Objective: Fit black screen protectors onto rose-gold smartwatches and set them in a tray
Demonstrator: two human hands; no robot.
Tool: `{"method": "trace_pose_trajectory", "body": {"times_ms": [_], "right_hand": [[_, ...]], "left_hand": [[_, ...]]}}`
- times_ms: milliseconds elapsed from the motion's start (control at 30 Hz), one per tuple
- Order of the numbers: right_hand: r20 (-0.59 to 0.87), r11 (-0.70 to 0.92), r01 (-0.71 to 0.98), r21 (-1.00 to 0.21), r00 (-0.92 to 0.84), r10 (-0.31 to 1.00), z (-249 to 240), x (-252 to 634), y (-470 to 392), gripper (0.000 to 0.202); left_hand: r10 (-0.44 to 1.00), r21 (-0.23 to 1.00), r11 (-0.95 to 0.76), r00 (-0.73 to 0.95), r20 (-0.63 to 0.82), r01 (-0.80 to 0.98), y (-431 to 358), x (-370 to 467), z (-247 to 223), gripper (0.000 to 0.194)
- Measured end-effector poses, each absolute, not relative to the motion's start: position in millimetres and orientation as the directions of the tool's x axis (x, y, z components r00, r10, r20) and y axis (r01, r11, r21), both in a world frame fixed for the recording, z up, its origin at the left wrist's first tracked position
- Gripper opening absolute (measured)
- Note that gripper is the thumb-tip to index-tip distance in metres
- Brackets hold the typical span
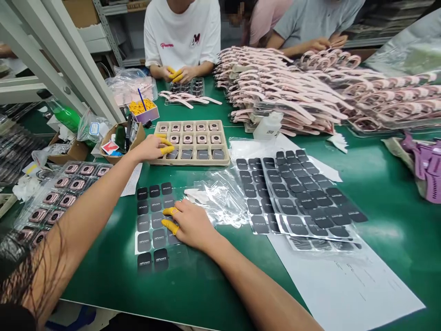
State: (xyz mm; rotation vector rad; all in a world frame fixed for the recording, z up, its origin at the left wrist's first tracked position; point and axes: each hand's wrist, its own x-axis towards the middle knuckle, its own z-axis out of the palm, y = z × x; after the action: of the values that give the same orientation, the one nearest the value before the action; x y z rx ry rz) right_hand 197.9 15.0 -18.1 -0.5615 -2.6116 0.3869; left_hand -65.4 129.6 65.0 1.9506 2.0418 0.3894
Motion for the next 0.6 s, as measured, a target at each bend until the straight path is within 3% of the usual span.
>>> {"method": "trace_pose_trajectory", "body": {"times_ms": [67, 200, 300, 367, 467, 600], "right_hand": [[0.364, 0.881, 0.319, -0.348, -0.82, 0.441, -18.8, 197.2, 14.8, 0.021], [0.356, 0.876, 0.316, -0.364, -0.822, 0.444, -21.4, 197.1, 15.0, 0.024], [0.333, 0.869, 0.32, -0.378, -0.828, 0.451, -25.2, 197.1, 15.8, 0.025], [0.316, 0.865, 0.326, -0.382, -0.833, 0.454, -27.4, 196.8, 16.0, 0.026], [0.335, 0.857, 0.297, -0.421, -0.827, 0.451, -25.5, 197.0, 14.7, 0.023], [0.554, 0.759, 0.161, -0.631, -0.592, 0.586, -12.3, 200.6, 11.0, 0.019]], "left_hand": [[0.998, 0.299, 0.031, -0.014, -0.059, 0.954, 128.0, -73.2, 72.6, 0.023], [0.943, -0.061, -0.108, 0.083, -0.324, 0.992, 134.7, -80.5, 89.0, 0.034], [0.893, -0.155, -0.216, 0.131, -0.431, 0.964, 140.6, -80.1, 95.7, 0.021], [0.906, -0.08, -0.169, 0.123, -0.405, 0.982, 138.8, -78.7, 96.6, 0.012], [0.985, 0.178, 0.074, -0.044, -0.167, 0.981, 122.3, -70.8, 91.5, 0.011], [0.974, 0.477, 0.161, -0.216, 0.062, 0.864, 67.8, -34.4, 65.8, 0.026]]}}
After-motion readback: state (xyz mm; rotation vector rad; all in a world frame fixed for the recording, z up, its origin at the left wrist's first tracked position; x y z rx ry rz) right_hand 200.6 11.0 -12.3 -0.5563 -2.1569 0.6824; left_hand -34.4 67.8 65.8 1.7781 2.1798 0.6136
